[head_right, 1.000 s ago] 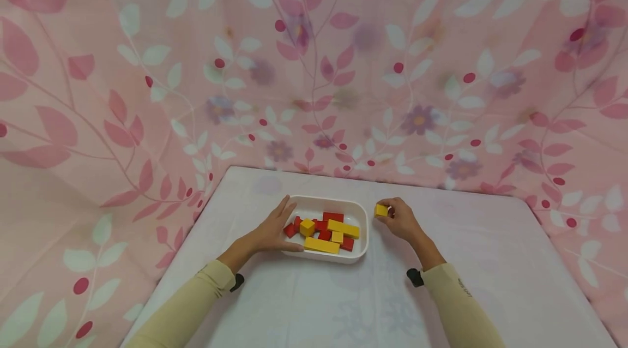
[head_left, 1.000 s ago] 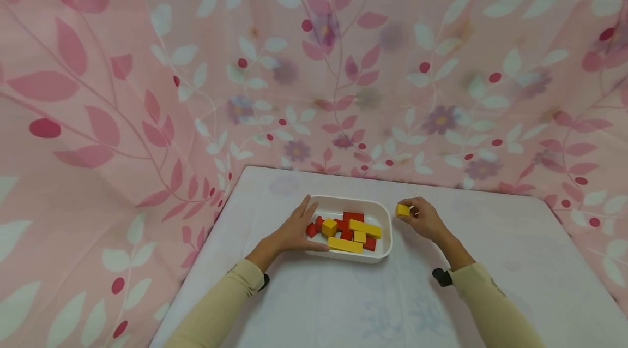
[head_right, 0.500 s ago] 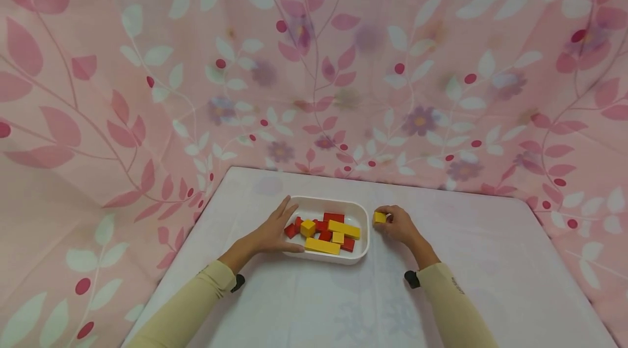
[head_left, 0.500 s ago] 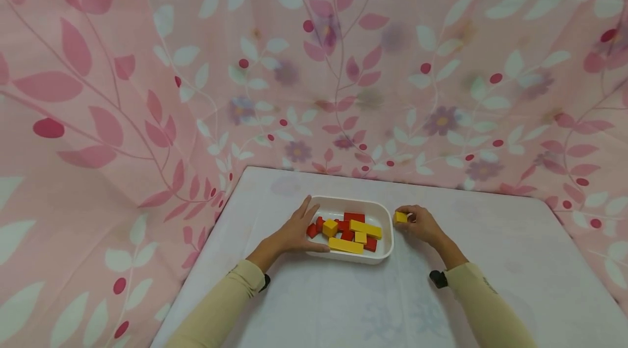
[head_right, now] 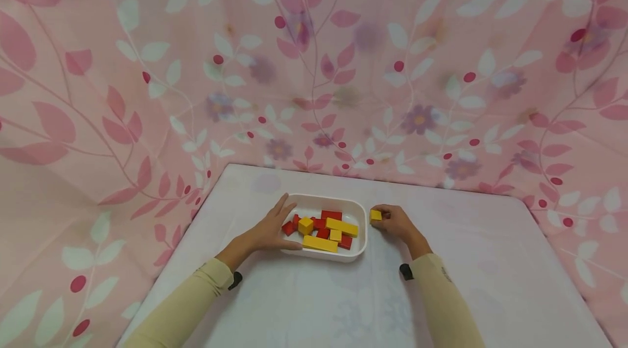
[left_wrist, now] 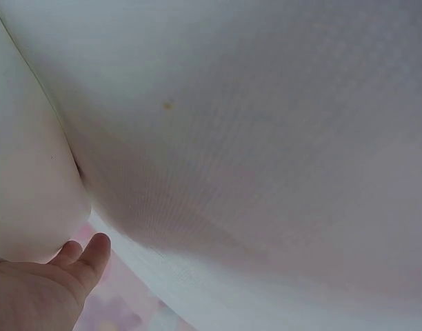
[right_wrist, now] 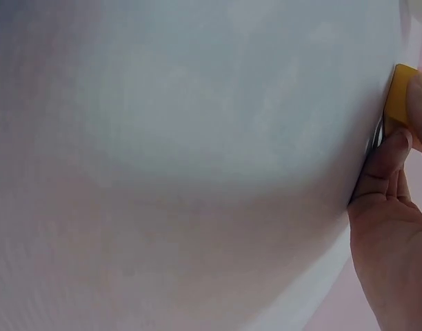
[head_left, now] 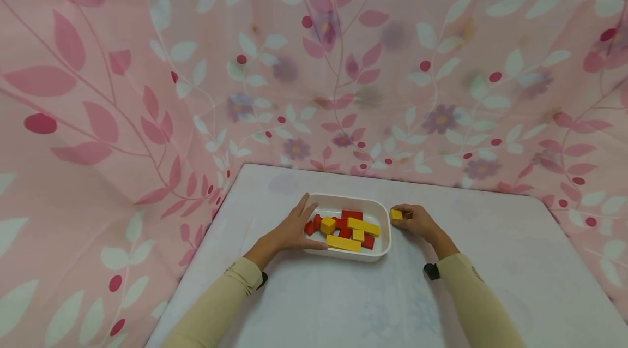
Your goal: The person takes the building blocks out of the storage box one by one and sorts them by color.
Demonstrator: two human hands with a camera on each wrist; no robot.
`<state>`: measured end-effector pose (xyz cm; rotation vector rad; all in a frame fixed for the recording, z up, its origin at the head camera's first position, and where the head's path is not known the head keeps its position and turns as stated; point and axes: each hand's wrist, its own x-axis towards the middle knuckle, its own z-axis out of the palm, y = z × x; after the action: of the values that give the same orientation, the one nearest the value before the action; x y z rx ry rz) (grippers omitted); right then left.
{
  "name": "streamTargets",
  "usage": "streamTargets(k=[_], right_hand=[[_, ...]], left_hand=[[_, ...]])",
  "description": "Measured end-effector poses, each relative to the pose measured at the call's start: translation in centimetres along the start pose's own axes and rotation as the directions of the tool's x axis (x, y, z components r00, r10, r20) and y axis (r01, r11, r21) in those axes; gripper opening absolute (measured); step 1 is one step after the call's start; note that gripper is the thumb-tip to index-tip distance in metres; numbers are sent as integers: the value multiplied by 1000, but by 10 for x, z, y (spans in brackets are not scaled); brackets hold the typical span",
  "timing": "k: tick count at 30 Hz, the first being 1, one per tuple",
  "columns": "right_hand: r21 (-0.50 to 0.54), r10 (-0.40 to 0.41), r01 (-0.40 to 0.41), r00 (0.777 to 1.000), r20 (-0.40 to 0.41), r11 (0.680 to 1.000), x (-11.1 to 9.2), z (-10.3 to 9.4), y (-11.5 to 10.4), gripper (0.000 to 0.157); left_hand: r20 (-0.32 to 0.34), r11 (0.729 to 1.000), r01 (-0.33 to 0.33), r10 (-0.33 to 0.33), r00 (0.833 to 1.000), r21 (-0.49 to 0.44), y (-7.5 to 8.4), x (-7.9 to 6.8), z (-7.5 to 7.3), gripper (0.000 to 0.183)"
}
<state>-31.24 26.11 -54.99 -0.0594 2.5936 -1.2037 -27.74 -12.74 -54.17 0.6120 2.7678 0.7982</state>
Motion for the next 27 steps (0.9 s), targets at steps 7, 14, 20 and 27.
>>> streamTargets(k=[7, 14, 20, 27], right_hand=[[1, 32, -32, 999, 38, 999, 3, -1, 2, 46], [-14, 13, -12, 1000, 29, 1000, 3, -3, 2, 49], [-2, 22, -22, 999, 40, 1000, 4, -6, 0, 55], [33, 64, -65, 998, 24, 997, 2, -3, 5, 54]], left_hand=[[10, 1000, 2, -1, 1000, -13, 0, 0, 0, 119], [12, 1000, 22, -22, 1000, -8, 2, -1, -3, 117], [12, 1000, 28, -28, 1000, -14, 3, -1, -5, 119], [14, 999, 9, -8, 1000, -32, 2, -2, -1, 117]])
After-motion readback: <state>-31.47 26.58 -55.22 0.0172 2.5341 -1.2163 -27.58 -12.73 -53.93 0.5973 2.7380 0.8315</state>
